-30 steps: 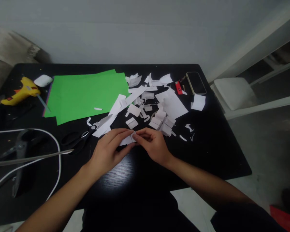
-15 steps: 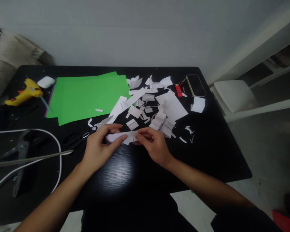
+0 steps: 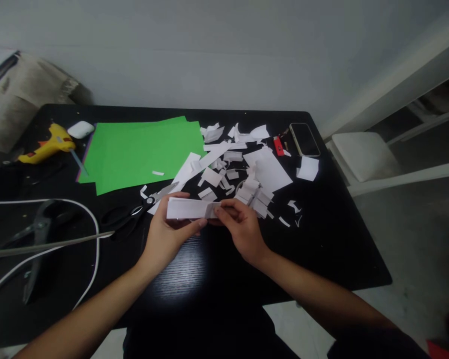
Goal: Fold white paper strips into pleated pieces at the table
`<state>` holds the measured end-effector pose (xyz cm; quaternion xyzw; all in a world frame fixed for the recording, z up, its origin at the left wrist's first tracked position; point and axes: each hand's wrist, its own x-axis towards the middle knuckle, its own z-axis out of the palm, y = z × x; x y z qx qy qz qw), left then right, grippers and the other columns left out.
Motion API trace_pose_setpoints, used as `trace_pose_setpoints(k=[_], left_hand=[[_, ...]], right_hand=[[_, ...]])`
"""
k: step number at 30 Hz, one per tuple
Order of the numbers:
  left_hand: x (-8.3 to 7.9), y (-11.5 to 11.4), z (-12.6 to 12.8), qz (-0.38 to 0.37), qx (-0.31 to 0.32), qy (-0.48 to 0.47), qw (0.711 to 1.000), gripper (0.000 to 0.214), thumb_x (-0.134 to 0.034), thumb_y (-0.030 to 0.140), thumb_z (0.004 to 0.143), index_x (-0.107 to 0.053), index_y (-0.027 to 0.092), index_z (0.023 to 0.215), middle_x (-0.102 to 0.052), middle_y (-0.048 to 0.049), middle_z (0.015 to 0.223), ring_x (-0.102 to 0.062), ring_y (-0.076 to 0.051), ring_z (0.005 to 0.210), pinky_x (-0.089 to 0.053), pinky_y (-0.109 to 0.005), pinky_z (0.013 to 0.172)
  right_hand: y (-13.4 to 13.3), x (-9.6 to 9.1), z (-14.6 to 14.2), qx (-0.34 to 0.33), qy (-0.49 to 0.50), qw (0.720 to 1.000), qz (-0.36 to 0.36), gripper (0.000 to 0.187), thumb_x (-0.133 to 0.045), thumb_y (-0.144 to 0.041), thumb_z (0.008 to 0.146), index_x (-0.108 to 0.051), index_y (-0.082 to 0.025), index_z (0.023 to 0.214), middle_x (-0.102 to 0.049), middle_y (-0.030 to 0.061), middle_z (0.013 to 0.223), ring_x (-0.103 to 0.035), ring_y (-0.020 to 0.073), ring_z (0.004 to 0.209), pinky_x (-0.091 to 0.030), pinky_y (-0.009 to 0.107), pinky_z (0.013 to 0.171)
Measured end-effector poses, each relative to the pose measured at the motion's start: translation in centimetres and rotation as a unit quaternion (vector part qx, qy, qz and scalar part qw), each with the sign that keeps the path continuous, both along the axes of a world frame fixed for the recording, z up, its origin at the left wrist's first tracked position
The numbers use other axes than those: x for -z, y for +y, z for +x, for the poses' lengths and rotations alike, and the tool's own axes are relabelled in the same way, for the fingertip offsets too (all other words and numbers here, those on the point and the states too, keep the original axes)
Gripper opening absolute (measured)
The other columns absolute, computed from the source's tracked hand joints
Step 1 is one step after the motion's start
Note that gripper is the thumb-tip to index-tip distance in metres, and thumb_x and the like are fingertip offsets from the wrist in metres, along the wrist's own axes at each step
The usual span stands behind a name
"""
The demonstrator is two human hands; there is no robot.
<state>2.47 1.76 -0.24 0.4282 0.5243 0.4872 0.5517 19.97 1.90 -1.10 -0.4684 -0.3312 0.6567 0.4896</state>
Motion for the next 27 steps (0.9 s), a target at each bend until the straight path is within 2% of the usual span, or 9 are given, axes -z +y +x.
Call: trace_pose_setpoints(k=[4,8,14,18,21,24,27], left_hand=[[0.14,0.18,-0.06,0.023,-0.013,-0.004,1.0,0.053,-0.088,0.019,0.071,-0.057,0.022,0.113,-0.072,0.0034,0.08,-0.068,-0.013,0.06,-0.061,-0.027,0.06],[0.24,0.54,-0.24,0.037,-0.009,-0.046,0.998,0.046,-0.086,0.019,0.073,-0.056,0.022,0.108,-0.075,0.0004,0.086,-0.073,-0.016,0.074,-0.062,-0.03,0.072],[0.0,0.8,-0.6,0.044,0.006,-0.076,0.996,0.051,-0.084,0.018,0.075,-0.052,0.022,0.115,-0.075,0.0024,0.081,-0.071,-0.014,0.07,-0.061,-0.029,0.072],[-0.06,0.82,-0.73,0.065,0.015,-0.06,0.996,0.047,-0.084,0.016,0.076,-0.052,0.022,0.111,-0.072,0.004,0.078,-0.068,-0.011,0.068,-0.057,-0.024,0.068],[0.01,0.71,-0.6,0.097,0.018,-0.048,0.994,0.048,-0.083,0.015,0.077,-0.052,0.023,0.113,-0.072,0.0039,0.08,-0.068,-0.011,0.07,-0.057,-0.025,0.07],[0.15,0.49,-0.38,0.122,0.018,-0.029,0.992,0.044,-0.081,0.013,0.079,-0.054,0.023,0.111,-0.07,0.0025,0.084,-0.068,-0.011,0.075,-0.057,-0.024,0.071],[0.43,0.23,-0.2,0.129,0.008,-0.004,0.992,0.039,-0.082,0.015,0.079,-0.053,0.023,0.104,-0.067,0.0023,0.087,-0.065,-0.01,0.072,-0.055,-0.022,0.066]], right_hand=[[-0.22,-0.07,-0.05,-0.015,0.008,1.0,-0.002,0.033,-0.086,-0.046,0.078,-0.067,-0.023,0.092,-0.077,-0.0012,0.083,-0.079,0.0206,0.08,-0.067,0.042,0.089],[-0.39,-0.24,-0.09,-0.045,0.018,0.999,-0.011,0.034,-0.087,-0.046,0.076,-0.067,-0.023,0.092,-0.078,-0.001,0.084,-0.078,0.0202,0.082,-0.066,0.041,0.09],[-0.58,-0.26,0.04,-0.094,-0.004,0.996,0.005,0.029,-0.085,-0.041,0.079,-0.068,-0.021,0.092,-0.077,0.0017,0.09,-0.076,0.0198,0.088,-0.065,0.04,0.09],[-0.63,-0.17,0.1,-0.073,0.001,0.997,0.028,0.031,-0.085,-0.036,0.08,-0.067,-0.024,0.103,-0.075,0.0011,0.094,-0.075,0.0183,0.089,-0.065,0.036,0.087],[-0.67,-0.09,0.01,-0.046,-0.013,0.998,0.051,0.036,-0.085,-0.032,0.08,-0.065,-0.027,0.111,-0.074,0.0009,0.098,-0.075,0.0182,0.091,-0.065,0.035,0.085],[-0.72,-0.01,-0.09,-0.04,-0.033,0.996,0.068,0.031,-0.084,-0.033,0.08,-0.066,-0.026,0.104,-0.074,0.0015,0.096,-0.074,0.0194,0.089,-0.065,0.037,0.084],[-0.74,0.06,-0.1,-0.038,-0.045,0.996,0.071,0.028,-0.085,-0.033,0.079,-0.067,-0.025,0.1,-0.074,0.0016,0.095,-0.074,0.0195,0.089,-0.065,0.038,0.086]])
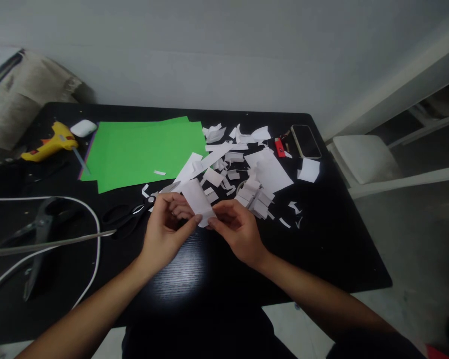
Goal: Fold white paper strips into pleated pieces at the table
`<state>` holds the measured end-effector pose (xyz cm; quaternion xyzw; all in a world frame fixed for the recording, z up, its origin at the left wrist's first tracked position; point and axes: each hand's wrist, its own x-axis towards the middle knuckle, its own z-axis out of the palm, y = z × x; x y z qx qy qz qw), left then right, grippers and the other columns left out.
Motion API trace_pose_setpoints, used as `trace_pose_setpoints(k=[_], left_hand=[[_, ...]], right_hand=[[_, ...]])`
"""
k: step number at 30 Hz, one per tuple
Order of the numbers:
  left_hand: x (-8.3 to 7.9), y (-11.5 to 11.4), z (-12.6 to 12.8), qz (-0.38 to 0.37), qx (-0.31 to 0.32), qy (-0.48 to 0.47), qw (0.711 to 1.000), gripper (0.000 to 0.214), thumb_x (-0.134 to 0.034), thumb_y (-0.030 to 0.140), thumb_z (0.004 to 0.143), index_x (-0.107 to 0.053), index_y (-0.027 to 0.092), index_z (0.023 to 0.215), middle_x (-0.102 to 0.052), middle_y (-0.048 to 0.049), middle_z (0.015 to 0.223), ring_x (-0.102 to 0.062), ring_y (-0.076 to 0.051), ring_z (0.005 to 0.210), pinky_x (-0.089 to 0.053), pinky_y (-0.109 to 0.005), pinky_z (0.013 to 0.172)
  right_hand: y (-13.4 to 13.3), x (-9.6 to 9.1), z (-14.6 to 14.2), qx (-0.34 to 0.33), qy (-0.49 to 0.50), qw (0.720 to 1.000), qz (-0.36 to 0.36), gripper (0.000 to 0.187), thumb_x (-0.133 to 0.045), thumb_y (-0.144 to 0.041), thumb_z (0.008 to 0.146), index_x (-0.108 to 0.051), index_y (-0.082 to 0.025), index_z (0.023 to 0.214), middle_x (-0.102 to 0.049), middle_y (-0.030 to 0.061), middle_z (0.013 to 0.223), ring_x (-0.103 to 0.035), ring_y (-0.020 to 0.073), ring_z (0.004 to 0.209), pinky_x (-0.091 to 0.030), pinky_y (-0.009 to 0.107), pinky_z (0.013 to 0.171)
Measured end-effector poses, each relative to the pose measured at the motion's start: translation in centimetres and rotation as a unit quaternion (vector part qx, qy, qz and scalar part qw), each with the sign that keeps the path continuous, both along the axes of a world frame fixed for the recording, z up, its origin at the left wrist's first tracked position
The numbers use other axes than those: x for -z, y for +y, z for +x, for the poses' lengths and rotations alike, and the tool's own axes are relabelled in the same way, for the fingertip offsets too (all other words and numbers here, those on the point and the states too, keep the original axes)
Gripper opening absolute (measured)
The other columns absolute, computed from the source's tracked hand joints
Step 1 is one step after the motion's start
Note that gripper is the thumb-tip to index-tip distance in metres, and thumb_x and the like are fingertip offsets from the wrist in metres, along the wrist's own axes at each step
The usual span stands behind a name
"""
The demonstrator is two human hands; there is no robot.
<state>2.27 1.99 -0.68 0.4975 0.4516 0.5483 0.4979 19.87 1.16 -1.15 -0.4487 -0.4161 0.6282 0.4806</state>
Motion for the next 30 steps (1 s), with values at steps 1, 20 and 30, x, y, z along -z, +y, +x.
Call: trace_pose_setpoints(k=[1,20,30], left_hand=[[0.1,-0.1,0.0,-0.001,-0.001,0.005,1.0,0.039,-0.083,0.016,0.078,-0.053,0.023,0.102,-0.065,0.003,0.086,-0.064,-0.01,0.07,-0.055,-0.021,0.065],[0.2,0.2,-1.6,0.175,0.072,0.252,0.949,0.019,-0.077,0.013,0.089,-0.08,0.027,0.101,-0.066,-0.0056,0.116,-0.067,-0.02,0.106,-0.058,-0.037,0.093],[-0.6,0.0,-2.3,0.255,0.104,0.3,0.913,0.028,-0.072,0.007,0.092,-0.073,0.02,0.116,-0.069,-0.0033,0.096,-0.067,-0.014,0.085,-0.055,-0.026,0.074]], right_hand=[[0.0,0.0,0.0,0.002,-0.006,1.0,0.003,0.027,-0.085,-0.032,0.079,-0.068,-0.025,0.099,-0.074,0.0015,0.095,-0.074,0.0195,0.09,-0.064,0.038,0.087],[0.9,-0.5,1.0,-0.084,0.124,0.984,-0.092,0.023,-0.075,-0.032,0.082,-0.081,-0.021,0.101,-0.078,0.004,0.103,-0.073,0.0214,0.097,-0.058,0.039,0.099],[1.5,-0.2,1.2,0.025,0.011,0.999,-0.046,0.025,-0.088,-0.033,0.075,-0.082,-0.025,0.099,-0.08,0.0019,0.1,-0.073,0.0201,0.095,-0.059,0.036,0.093]])
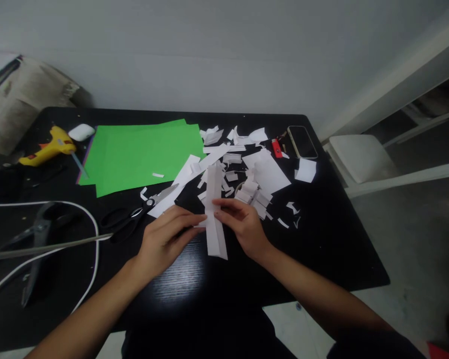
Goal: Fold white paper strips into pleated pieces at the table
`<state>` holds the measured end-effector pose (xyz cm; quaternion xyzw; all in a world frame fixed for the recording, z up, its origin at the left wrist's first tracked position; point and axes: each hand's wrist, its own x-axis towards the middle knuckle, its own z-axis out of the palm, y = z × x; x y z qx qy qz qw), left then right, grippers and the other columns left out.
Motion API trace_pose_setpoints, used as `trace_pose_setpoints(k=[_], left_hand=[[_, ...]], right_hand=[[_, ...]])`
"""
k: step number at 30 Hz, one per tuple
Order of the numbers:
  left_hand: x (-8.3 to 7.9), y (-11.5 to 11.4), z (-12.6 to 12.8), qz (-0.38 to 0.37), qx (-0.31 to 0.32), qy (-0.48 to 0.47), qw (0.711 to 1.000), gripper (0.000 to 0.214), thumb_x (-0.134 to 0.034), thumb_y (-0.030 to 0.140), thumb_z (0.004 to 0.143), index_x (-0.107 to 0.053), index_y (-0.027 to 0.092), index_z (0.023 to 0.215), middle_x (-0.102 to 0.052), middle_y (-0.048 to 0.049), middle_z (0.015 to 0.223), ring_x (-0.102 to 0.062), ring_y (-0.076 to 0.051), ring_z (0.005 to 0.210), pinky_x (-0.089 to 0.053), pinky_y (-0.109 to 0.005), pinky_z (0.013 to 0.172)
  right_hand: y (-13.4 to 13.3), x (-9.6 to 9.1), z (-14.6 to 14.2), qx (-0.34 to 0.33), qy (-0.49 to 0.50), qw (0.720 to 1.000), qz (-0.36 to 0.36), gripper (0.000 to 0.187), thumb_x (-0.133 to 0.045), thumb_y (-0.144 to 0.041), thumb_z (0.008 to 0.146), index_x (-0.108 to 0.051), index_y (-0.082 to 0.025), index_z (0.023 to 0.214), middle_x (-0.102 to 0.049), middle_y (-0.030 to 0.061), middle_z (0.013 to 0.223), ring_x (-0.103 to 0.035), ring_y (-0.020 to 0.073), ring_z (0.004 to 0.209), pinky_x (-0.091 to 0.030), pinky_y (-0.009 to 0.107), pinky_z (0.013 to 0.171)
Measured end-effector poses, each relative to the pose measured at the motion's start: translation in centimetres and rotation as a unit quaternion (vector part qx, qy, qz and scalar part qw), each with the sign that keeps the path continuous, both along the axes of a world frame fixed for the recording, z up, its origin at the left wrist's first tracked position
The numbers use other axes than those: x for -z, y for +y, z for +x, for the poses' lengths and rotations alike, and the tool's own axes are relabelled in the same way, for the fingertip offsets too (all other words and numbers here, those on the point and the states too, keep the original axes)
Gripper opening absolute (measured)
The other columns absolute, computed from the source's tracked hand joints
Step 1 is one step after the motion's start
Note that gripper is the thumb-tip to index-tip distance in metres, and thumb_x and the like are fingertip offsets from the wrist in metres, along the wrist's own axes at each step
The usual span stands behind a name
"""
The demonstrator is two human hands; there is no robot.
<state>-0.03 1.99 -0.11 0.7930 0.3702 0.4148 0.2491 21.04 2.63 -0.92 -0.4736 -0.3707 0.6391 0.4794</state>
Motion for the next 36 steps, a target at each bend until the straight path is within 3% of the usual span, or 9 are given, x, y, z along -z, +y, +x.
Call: trace_pose_setpoints(k=[6,10,15,19,24,31,36], left_hand=[[-1.3,0.5,-0.9,-0.056,-0.053,-0.059,0.995,0.014,-0.078,0.009,0.085,-0.07,0.019,0.089,-0.07,0.0007,0.083,-0.067,-0.013,0.076,-0.054,-0.027,0.073],[-1.6,0.6,-0.3,-0.204,-0.105,-0.148,0.962,0.009,-0.078,0.016,0.084,-0.071,0.021,0.088,-0.07,0.004,0.075,-0.064,-0.01,0.064,-0.051,-0.021,0.059],[-0.6,0.6,1.1,-0.34,-0.082,-0.194,0.917,0.02,-0.083,0.023,0.079,-0.07,0.02,0.094,-0.067,0.0052,0.07,-0.064,-0.01,0.061,-0.053,-0.02,0.058],[0.0,0.6,1.2,-0.347,-0.094,-0.197,0.912,0.031,-0.087,0.026,0.076,-0.066,0.019,0.099,-0.068,0.0034,0.078,-0.064,-0.011,0.07,-0.055,-0.022,0.067],[-0.2,0.7,0.8,-0.308,-0.084,-0.153,0.935,0.032,-0.085,0.024,0.077,-0.066,0.018,0.102,-0.07,0.0009,0.08,-0.064,-0.012,0.069,-0.053,-0.023,0.066],[0.1,0.6,0.9,-0.301,-0.083,-0.126,0.942,0.024,-0.081,0.021,0.079,-0.068,0.019,0.098,-0.07,0.0017,0.079,-0.063,-0.011,0.067,-0.051,-0.023,0.064],[0.4,0.4,0.9,-0.345,-0.095,-0.148,0.922,0.025,-0.084,0.026,0.076,-0.067,0.019,0.092,-0.068,0.0016,0.077,-0.061,-0.012,0.067,-0.048,-0.022,0.061]], right_hand=[[0.1,0.3,0.1,0.02,0.013,0.999,0.027,0.033,-0.087,-0.025,0.076,-0.078,-0.027,0.107,-0.079,0.0009,0.103,-0.075,0.0183,0.092,-0.062,0.036,0.089],[-0.5,0.6,-0.5,0.019,0.003,0.998,0.059,0.036,-0.085,-0.023,0.077,-0.074,-0.026,0.112,-0.077,0.002,0.107,-0.076,0.0175,0.092,-0.064,0.033,0.087],[-1.4,0.6,-1.1,-0.022,0.006,0.995,0.098,0.05,-0.082,-0.019,0.081,-0.062,-0.029,0.126,-0.074,0.0024,0.112,-0.077,0.019,0.093,-0.064,0.036,0.09],[-1.5,0.2,-0.9,-0.053,0.042,0.994,0.084,0.056,-0.077,-0.018,0.084,-0.052,-0.031,0.133,-0.076,0.0021,0.107,-0.078,0.0206,0.097,-0.064,0.038,0.09],[-1.6,0.0,-0.8,-0.075,0.059,0.992,0.077,0.049,-0.075,-0.02,0.087,-0.053,-0.029,0.13,-0.078,0.0045,0.111,-0.078,0.0215,0.102,-0.063,0.04,0.094],[-1.4,0.2,-1.0,-0.054,-0.001,0.996,0.072,0.02,-0.08,-0.028,0.085,-0.071,-0.024,0.103,-0.078,0.0041,0.105,-0.076,0.0197,0.101,-0.061,0.036,0.093],[-1.1,0.3,-0.8,-0.047,-0.006,0.997,0.053,0.014,-0.083,-0.028,0.081,-0.074,-0.023,0.09,-0.075,0.0011,0.095,-0.074,0.0172,0.091,-0.06,0.032,0.087]])
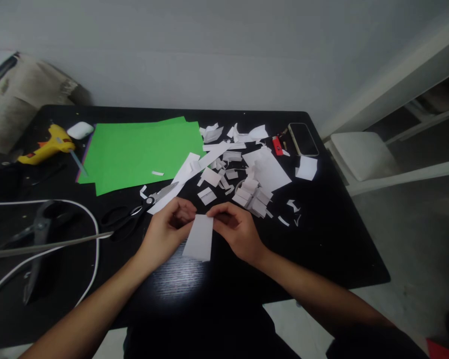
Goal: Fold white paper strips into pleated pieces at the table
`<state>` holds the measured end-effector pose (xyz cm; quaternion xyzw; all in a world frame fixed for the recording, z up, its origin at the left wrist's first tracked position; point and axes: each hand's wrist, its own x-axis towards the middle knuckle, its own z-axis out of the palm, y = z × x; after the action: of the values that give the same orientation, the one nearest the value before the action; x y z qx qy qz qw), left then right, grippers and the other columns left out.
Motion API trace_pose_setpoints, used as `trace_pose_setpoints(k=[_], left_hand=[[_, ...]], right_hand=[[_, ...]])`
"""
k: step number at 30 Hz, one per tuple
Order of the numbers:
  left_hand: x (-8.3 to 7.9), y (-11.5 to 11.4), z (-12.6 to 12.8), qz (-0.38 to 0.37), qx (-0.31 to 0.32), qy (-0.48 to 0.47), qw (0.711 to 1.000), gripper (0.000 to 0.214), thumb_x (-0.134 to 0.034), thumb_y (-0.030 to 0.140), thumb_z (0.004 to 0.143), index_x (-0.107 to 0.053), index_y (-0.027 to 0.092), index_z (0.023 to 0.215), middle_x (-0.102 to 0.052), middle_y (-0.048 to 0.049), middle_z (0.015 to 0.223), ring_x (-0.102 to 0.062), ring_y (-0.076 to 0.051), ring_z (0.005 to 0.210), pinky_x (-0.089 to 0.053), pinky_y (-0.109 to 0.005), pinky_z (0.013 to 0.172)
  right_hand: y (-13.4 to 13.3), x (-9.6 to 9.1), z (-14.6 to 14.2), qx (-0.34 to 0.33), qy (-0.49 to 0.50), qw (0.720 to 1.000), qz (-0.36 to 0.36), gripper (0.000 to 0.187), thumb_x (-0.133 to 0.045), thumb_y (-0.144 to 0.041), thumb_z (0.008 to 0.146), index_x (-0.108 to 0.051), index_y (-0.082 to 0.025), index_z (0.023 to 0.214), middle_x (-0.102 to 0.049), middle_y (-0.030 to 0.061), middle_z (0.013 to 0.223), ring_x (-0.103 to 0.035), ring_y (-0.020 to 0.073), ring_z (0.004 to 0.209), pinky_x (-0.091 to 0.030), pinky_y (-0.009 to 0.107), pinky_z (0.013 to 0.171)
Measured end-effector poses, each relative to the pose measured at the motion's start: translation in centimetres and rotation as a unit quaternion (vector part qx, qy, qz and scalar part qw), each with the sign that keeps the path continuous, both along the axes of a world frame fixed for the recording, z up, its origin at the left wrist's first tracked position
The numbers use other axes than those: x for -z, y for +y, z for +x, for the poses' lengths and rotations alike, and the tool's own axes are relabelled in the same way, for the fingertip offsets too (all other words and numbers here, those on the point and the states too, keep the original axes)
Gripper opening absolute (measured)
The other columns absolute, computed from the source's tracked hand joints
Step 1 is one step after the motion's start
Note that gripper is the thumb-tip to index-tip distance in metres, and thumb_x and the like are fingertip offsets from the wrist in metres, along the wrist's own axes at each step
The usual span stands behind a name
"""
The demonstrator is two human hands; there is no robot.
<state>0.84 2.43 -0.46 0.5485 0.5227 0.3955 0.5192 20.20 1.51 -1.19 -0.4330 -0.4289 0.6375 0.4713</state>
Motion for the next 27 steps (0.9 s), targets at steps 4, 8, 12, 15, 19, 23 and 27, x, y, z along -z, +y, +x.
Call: trace_pose_setpoints(k=[4,8,12,15,19,23,27], left_hand=[[-0.2,-0.1,0.2,-0.023,-0.01,-0.018,1.0,0.028,-0.087,0.026,0.073,-0.066,0.019,0.089,-0.067,0.0024,0.075,-0.06,-0.012,0.065,-0.047,-0.021,0.06],[-0.8,0.0,0.4,-0.037,-0.002,-0.056,0.998,0.03,-0.09,0.025,0.071,-0.066,0.019,0.088,-0.066,0.0028,0.075,-0.06,-0.012,0.066,-0.048,-0.021,0.061],[-0.9,0.2,0.2,-0.076,0.044,-0.129,0.988,0.026,-0.086,0.03,0.079,-0.066,0.018,0.088,-0.065,0.0024,0.075,-0.06,-0.011,0.066,-0.048,-0.021,0.062],[-0.6,0.1,0.1,-0.123,0.083,-0.183,0.972,0.024,-0.081,0.035,0.086,-0.066,0.017,0.091,-0.068,-0.0001,0.08,-0.063,-0.011,0.071,-0.048,-0.02,0.065],[-0.8,-0.3,0.4,-0.208,0.102,-0.262,0.937,0.028,-0.083,0.038,0.086,-0.066,0.017,0.092,-0.072,-0.0026,0.085,-0.071,-0.015,0.078,-0.055,-0.024,0.073],[-1.3,-0.4,0.7,-0.26,0.08,-0.308,0.912,0.029,-0.088,0.034,0.08,-0.066,0.016,0.085,-0.071,-0.002,0.081,-0.073,-0.016,0.076,-0.06,-0.026,0.076],[-1.3,-0.3,0.7,-0.263,0.075,-0.318,0.908,0.027,-0.089,0.031,0.079,-0.067,0.015,0.082,-0.071,-0.0025,0.08,-0.073,-0.015,0.079,-0.06,-0.024,0.075]], right_hand=[[0.1,-0.2,0.0,0.002,-0.008,1.0,-0.004,0.011,-0.083,-0.025,0.079,-0.075,-0.022,0.086,-0.075,0.0005,0.089,-0.071,0.0165,0.087,-0.059,0.032,0.086],[0.4,-0.5,0.2,-0.005,-0.014,1.0,-0.015,0.011,-0.084,-0.027,0.077,-0.076,-0.022,0.083,-0.075,0.0008,0.086,-0.07,0.0169,0.083,-0.059,0.033,0.083],[0.6,-0.3,0.5,-0.019,0.019,0.998,-0.058,0.016,-0.089,-0.028,0.073,-0.078,-0.023,0.084,-0.076,-0.0004,0.086,-0.07,0.0167,0.082,-0.058,0.033,0.084],[0.6,0.0,0.5,-0.019,0.054,0.994,-0.096,0.017,-0.09,-0.028,0.073,-0.078,-0.023,0.083,-0.077,-0.0008,0.087,-0.07,0.0159,0.082,-0.057,0.032,0.084],[0.6,0.2,0.4,-0.024,0.095,0.987,-0.126,0.019,-0.091,-0.03,0.073,-0.077,-0.023,0.084,-0.076,-0.0014,0.087,-0.068,0.0157,0.075,-0.057,0.031,0.072],[0.6,0.1,0.5,-0.011,0.085,0.989,-0.116,0.018,-0.091,-0.028,0.073,-0.078,-0.023,0.085,-0.076,-0.0019,0.086,-0.068,0.015,0.079,-0.056,0.029,0.076],[0.5,-0.2,0.6,-0.016,0.053,0.996,-0.074,0.015,-0.089,-0.027,0.076,-0.078,-0.023,0.086,-0.077,-0.001,0.09,-0.07,0.0155,0.085,-0.057,0.031,0.085]])
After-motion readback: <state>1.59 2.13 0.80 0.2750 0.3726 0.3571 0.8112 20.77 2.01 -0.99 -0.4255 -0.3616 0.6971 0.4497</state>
